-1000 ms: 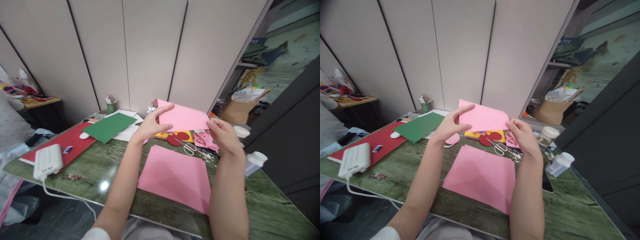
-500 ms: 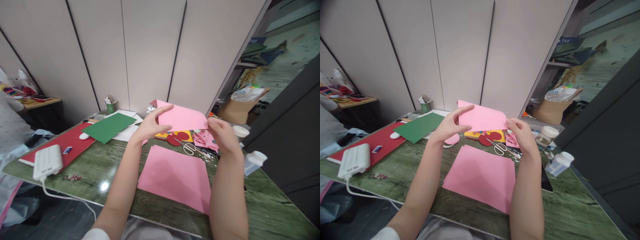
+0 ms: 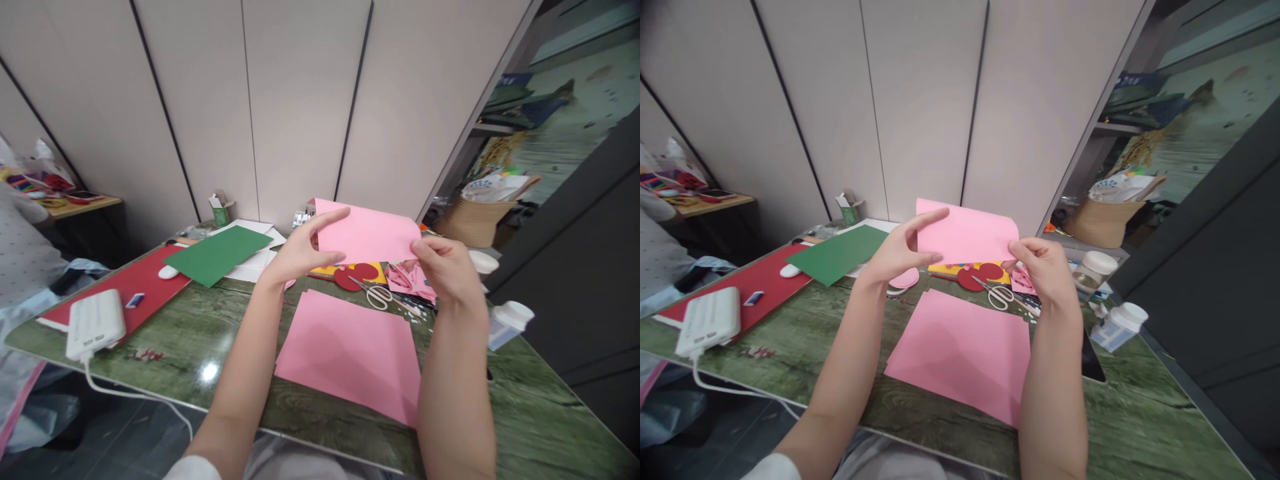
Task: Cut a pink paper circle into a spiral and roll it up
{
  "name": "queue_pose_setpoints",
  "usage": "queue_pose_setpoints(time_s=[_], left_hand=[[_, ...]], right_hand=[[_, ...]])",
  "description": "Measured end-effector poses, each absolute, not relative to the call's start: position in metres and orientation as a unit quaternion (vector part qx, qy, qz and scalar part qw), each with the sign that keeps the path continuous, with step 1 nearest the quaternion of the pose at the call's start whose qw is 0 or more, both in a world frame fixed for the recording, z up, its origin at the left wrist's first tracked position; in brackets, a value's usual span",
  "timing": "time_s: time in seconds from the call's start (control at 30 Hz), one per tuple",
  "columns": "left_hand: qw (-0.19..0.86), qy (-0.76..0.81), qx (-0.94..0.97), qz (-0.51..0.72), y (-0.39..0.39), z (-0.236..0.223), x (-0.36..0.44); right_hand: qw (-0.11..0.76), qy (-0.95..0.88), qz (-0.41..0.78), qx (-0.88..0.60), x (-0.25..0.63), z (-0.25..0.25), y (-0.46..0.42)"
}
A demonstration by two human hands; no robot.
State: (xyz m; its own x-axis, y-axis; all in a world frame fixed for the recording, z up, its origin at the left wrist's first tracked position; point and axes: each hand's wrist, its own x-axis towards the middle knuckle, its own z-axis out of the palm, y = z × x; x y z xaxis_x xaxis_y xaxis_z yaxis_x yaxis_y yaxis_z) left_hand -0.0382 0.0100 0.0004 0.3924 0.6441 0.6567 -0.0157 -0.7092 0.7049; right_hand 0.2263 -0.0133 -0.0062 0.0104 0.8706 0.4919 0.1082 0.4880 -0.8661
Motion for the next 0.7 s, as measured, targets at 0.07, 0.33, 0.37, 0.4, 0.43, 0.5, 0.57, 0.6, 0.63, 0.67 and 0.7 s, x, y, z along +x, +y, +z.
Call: queue_pose_setpoints(time_s=[0.07, 0.33, 0.37, 0.4, 0.43, 0.5, 0.57, 0.6, 0.63, 0.67, 0.7], left_hand=[[0.370, 0.195, 0.743, 0.522, 0.009, 0.001, -0.039], [0.525, 0.190, 0.555, 0.617, 0.031, -0.004, -0.054], [0.532, 0.194, 0.540, 0.623, 0.035, -0.006, -0.054], [0.537, 0.198, 0.535, 0.622, 0.038, -0.007, -0.054], [0.540, 0.203, 0.536, 0.617, 0.040, -0.008, -0.054], [0.544, 0.209, 0.557, 0.592, 0.042, -0.010, -0.055], [0.548, 0.209, 0.588, 0.557, 0.042, -0.011, -0.057], [0.549, 0.209, 0.602, 0.541, 0.041, -0.011, -0.059], [0.550, 0.210, 0.614, 0.526, 0.041, -0.011, -0.062], [0.549, 0.215, 0.625, 0.512, 0.040, -0.011, -0.064], [0.547, 0.223, 0.634, 0.498, 0.039, -0.011, -0.067]], right_hand=[[0.592, -0.628, 0.329, -0.383, 0.229, -0.006, -0.014], [0.466, -0.723, 0.319, -0.398, 0.266, -0.007, -0.025], [0.449, -0.736, 0.305, -0.404, 0.270, -0.007, -0.027], [0.430, -0.750, 0.293, -0.408, 0.273, -0.006, -0.030], [0.409, -0.764, 0.283, -0.410, 0.276, -0.004, -0.032], [0.366, -0.796, 0.268, -0.400, 0.279, 0.000, -0.036], [0.328, -0.827, 0.259, -0.376, 0.280, 0.003, -0.039], [0.316, -0.838, 0.256, -0.363, 0.281, 0.004, -0.040], [0.310, -0.846, 0.255, -0.352, 0.281, 0.005, -0.041], [0.305, -0.850, 0.255, -0.345, 0.280, 0.005, -0.041], [0.301, -0.852, 0.255, -0.342, 0.280, 0.006, -0.042]])
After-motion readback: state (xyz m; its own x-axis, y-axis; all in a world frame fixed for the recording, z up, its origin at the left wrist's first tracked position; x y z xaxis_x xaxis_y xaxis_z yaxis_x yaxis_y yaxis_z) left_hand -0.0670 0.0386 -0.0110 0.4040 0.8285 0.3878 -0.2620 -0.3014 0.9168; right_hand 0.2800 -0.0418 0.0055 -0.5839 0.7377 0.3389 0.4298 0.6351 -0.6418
